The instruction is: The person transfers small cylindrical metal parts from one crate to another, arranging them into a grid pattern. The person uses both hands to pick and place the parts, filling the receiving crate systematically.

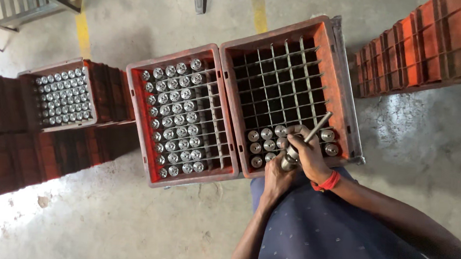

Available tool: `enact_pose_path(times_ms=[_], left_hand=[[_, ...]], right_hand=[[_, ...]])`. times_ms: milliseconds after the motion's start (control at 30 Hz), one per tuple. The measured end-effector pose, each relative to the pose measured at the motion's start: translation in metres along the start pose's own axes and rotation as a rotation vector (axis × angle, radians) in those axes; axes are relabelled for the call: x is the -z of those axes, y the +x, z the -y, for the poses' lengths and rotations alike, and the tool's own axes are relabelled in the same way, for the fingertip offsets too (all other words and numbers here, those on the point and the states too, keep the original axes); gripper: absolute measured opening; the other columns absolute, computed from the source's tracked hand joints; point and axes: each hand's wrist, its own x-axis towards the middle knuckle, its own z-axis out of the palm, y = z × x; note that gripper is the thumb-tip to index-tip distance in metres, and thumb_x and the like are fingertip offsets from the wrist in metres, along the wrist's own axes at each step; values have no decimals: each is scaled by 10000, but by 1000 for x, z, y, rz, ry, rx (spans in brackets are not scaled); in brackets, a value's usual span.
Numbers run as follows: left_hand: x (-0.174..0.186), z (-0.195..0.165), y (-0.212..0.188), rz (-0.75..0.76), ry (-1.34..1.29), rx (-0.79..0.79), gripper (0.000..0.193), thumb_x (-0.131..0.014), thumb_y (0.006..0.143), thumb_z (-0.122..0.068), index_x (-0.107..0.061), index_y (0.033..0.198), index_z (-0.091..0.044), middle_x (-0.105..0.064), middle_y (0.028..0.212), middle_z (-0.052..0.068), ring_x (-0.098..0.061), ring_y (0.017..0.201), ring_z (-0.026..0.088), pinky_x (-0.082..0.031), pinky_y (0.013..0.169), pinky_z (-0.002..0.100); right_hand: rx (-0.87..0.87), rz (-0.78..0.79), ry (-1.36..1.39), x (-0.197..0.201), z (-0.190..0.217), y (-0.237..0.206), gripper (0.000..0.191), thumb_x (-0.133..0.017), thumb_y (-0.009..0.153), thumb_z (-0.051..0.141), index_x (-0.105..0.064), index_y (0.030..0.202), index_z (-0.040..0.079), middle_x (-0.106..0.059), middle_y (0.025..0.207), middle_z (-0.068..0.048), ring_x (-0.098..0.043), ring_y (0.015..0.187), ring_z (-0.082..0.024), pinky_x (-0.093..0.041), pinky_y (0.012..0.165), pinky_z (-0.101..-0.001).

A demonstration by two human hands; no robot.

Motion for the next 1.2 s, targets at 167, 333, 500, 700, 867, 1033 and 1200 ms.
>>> enact_pose_path(times_ms=[167,333,500,700,867,1033,1200], left_hand=[[-16,-11,11,172,20,116,416,-823,776,-270,-726,1060,17,-779,962,206,-766,884,295,-593,786,423],[-23,-21,25,207,-42,-80,563,-831,828,-346,-655,1240,-5,-756,1051,220,-766,960,350,-595,831,452],[-23,-29,46,-100,473,-272,601,-708,898,-160,-533,1467,-78,-665,1236,299,-678,1026,434,-552,857,505],[-7,-19,61,-141,368,-556,625,-582,760,94,-600,1367,-55,-661,1267,232,-663,1101,431,-568,898,462],[72,-2,92,-467,397,-542,98,-737,879,-15,-699,942,-79,-700,896,125,-650,816,337,-536,725,445],[207,13,180,-805,627,-251,329,-809,901,-231,-721,1196,-115,-668,1070,172,-602,996,370,-486,895,498],[256,17,226,-787,756,-213,463,-845,807,-329,-742,1221,-149,-475,1471,266,-351,1404,451,-288,1087,602]], right_hand=[[-5,205,-90,38,-3,-3,97,-584,1038,81,-639,1096,26,-628,894,-28,-651,825,-104,-567,730,-273],[-173,-125,97,83,-8,35,114,-609,988,47,-648,1088,9,-671,875,-82,-689,776,-165,-562,692,-307],[28,-260,175,126,8,61,118,-623,1006,58,-636,1124,53,-665,863,-69,-690,778,-184,-560,691,-305],[7,-293,200,128,-4,45,149,-593,1001,16,-633,1143,37,-660,888,-73,-686,809,-190,-561,717,-319],[58,-266,183,112,-24,20,175,-570,999,-9,-638,1159,14,-666,918,-85,-671,832,-185,-576,763,-336],[46,-319,152,90,-36,3,167,-559,999,-6,-642,1143,14,-658,907,-95,-684,828,-207,-585,787,-361],[21,-357,174,66,-55,-5,125,-571,1000,-2,-627,1111,14,-662,917,-95,-687,828,-218,-602,801,-379]])
